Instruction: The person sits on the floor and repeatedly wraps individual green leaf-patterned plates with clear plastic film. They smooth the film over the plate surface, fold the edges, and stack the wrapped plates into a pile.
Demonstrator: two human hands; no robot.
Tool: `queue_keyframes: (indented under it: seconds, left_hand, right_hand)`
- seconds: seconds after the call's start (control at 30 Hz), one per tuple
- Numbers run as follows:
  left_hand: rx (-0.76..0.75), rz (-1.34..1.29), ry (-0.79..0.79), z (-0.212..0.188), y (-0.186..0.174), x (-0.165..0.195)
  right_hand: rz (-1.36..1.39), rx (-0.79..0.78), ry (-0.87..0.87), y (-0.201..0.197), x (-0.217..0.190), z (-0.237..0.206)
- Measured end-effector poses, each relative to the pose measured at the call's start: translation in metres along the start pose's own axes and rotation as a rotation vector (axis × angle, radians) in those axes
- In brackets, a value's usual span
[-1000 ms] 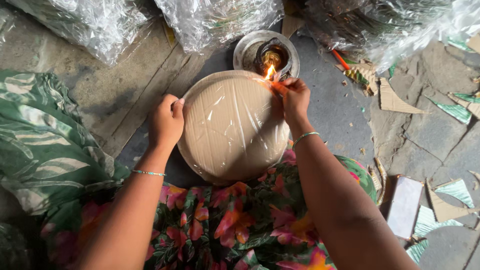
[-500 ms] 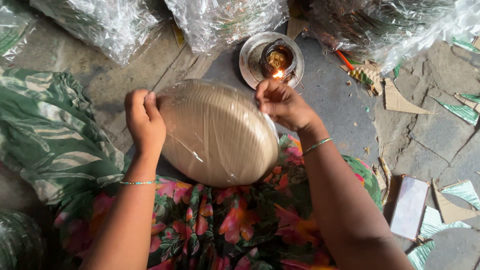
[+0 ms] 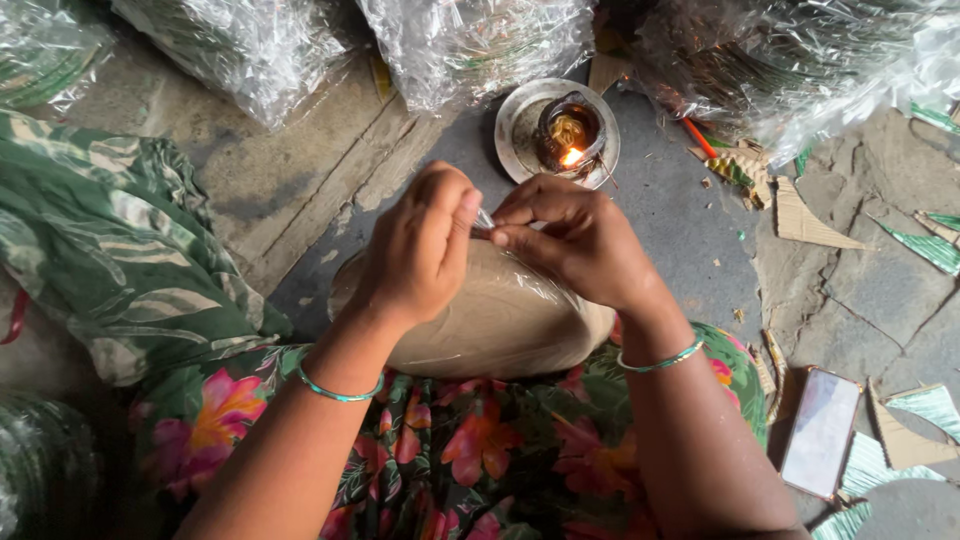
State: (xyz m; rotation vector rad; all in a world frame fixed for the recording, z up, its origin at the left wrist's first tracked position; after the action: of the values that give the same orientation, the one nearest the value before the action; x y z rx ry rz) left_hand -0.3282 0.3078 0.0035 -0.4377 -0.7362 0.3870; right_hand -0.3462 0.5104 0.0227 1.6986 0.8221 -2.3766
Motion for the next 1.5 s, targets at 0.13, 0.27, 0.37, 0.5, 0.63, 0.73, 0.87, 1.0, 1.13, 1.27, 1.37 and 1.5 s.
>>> queue_keyframes:
  seconds: [0.13,0.27,0.37,0.5,0.63,0.73,0.87,1.0,1.13,1.27,1.37,1.5]
  left_hand:
    - [0.141,0.089,-0.155,-0.019,0.011,-0.046]
    - [0.065,0.226,-0.620,-0.061,0.003,-0.104]
    - [-0.252,-0.095,-1.119,-0.111,0.014,-0.119]
    - [-0.322,-0.134,-0.888,-0.145,0.025,-0.120]
    - [-0.257,-0.071,-0.984,-0.145,0.013,-0.133]
    - [-0.056,-0.147,-0.987,-0.138,-0.007,-0.139]
    - [0.140,-0.262,-0.742,-0.124,-0.038,-0.125]
    - [0.202,-0.161,-0.385,-0.102,-0.082,-0.081]
    - [0.215,0.404,0.025,-0.114,-0.148,-0.008]
    - [0.164,1.109,0.264,-0.169,-0.239,0.058]
    - [0.119,1.650,0.067,-0.227,-0.309,0.091]
    - [0.195,1.946,-0.309,-0.297,-0.349,0.094]
  right_hand:
    - [0.042,0.156,0.076,0.003,0.051,0.003]
    - [0.183,0.386,0.447,-0.021,0.152,0.014]
    - [0.370,0.520,0.702,-0.040,0.225,0.010]
    - [0.422,0.580,0.801,-0.043,0.268,0.009]
    - [0.498,0.496,0.792,-0.039,0.256,0.010]
    - [0.597,0.261,0.711,-0.041,0.221,0.008]
    - [0.871,-0.149,0.356,-0.031,0.165,0.004]
    - [0.814,-0.281,0.271,-0.015,0.104,-0.004]
    - [0.346,-0.205,0.167,0.014,0.055,-0.004]
    - [-0.059,-0.064,-0.063,0.059,0.038,-0.008]
    - [0.007,-0.113,0.094,0.080,0.046,-0.008]
    - [0.068,-0.197,0.211,0.093,0.059,-0.007]
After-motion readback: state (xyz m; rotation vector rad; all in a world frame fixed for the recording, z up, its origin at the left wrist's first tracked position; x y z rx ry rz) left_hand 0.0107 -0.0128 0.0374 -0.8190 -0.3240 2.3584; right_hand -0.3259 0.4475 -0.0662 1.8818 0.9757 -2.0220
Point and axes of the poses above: each hand's wrist, its own z-axis towards the middle knuckle, its own y-axis out of the palm, x = y × z, the point moved 1 cm from there along z, towards the middle knuckle, and after that the axes turned 5 degrees about y, right-handed, at the moved point
